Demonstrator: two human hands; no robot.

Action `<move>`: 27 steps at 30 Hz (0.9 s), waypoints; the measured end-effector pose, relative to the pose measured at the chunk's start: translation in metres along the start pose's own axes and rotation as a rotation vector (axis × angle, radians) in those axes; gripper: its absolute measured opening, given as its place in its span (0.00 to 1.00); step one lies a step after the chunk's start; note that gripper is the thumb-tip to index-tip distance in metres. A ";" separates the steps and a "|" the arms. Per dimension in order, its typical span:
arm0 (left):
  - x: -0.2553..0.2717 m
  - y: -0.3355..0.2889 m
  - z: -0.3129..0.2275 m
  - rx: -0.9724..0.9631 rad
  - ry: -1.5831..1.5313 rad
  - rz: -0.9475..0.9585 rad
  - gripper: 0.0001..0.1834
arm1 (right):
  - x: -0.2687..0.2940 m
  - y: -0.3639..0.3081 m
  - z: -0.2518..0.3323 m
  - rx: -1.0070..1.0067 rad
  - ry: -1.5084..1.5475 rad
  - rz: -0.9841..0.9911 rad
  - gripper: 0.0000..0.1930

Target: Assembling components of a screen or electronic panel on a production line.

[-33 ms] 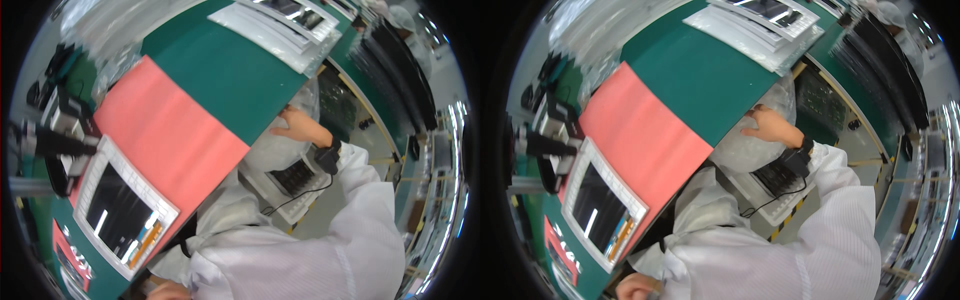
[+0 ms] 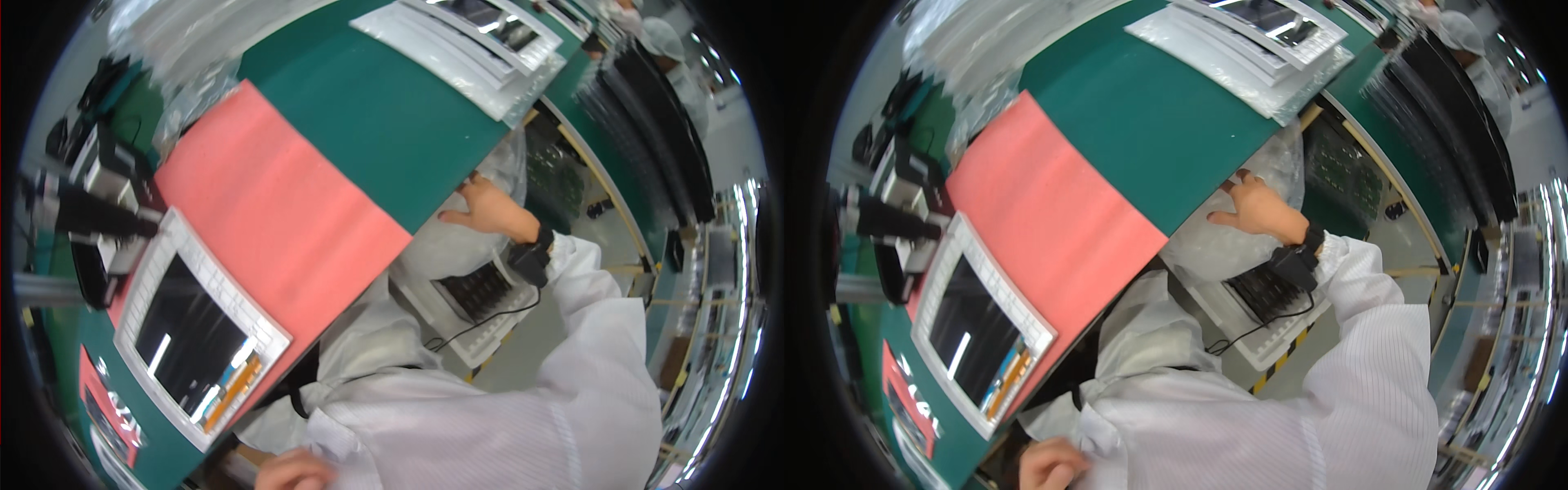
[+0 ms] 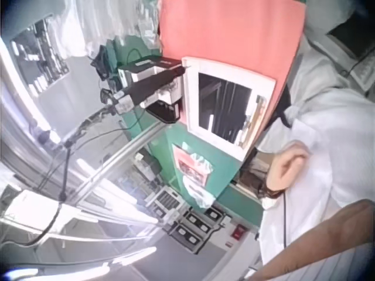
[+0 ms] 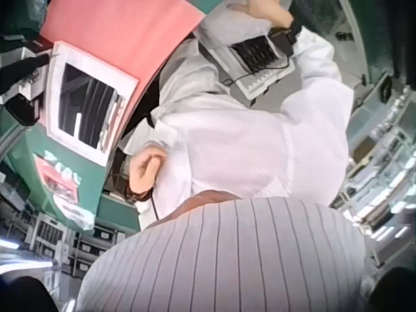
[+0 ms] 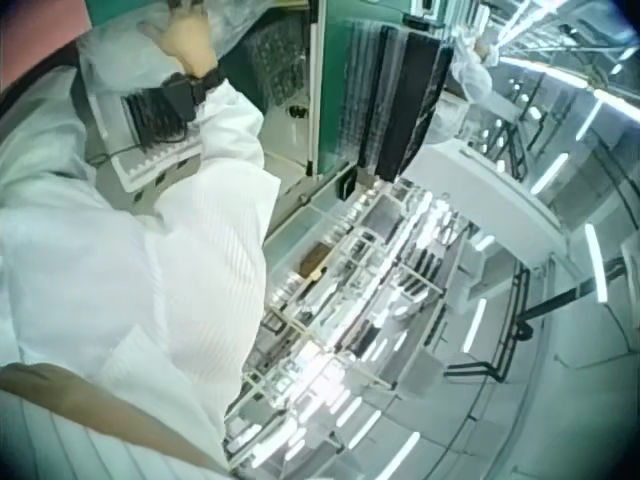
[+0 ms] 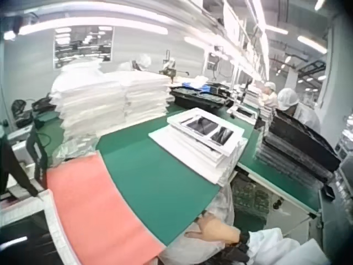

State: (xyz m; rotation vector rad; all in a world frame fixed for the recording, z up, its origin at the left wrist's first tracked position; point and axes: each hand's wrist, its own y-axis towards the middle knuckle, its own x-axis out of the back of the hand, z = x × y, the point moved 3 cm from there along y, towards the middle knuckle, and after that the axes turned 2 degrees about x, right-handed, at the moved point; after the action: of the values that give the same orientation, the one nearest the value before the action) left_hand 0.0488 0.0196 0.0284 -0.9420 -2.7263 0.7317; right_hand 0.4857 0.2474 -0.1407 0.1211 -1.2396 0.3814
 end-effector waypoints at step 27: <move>-0.115 0.303 0.019 -0.624 -0.289 -0.292 0.11 | -0.060 0.044 -0.029 0.329 -0.442 0.749 0.31</move>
State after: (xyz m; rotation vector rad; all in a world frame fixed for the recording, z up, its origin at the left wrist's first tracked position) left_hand 0.2958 0.1478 -0.1388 -0.5222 -3.3272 -0.0596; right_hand 0.4801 0.2835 -0.2116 0.0138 -1.6272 1.2624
